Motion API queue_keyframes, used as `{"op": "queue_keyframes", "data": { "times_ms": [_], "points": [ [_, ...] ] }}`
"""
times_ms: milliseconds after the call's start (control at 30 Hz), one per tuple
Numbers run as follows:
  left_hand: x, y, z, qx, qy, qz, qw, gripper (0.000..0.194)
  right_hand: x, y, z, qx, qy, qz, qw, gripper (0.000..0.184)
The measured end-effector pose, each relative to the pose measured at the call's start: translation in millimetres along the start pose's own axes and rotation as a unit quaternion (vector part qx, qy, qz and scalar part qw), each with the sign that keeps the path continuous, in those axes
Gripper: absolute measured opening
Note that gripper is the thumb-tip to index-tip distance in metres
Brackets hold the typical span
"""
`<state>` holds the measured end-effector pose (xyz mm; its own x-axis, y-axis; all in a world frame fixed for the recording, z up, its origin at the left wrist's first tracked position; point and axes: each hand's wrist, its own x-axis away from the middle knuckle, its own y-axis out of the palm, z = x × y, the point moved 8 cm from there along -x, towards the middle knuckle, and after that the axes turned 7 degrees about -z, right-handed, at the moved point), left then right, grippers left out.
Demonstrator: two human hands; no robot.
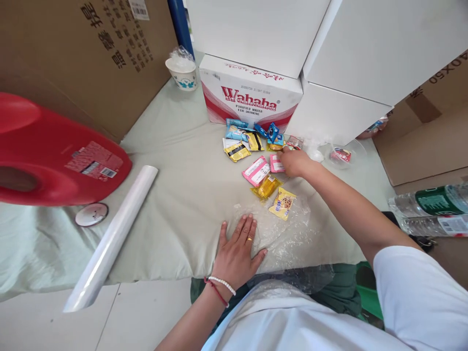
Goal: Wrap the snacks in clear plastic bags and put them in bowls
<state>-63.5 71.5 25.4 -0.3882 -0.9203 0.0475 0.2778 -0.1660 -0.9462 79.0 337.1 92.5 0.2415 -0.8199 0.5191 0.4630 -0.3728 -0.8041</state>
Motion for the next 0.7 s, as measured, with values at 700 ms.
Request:
{"op": "queue_keyframes", "data": {
  "times_ms": [700],
  "points": [
    [-0.3, 0.5, 0.4, -0.027, -0.001, 0.000, 1.000, 0.076, -8.5, -3.1, -64.7, 0.034, -0.193, 0.031, 0.980, 0.074]
  ]
}}
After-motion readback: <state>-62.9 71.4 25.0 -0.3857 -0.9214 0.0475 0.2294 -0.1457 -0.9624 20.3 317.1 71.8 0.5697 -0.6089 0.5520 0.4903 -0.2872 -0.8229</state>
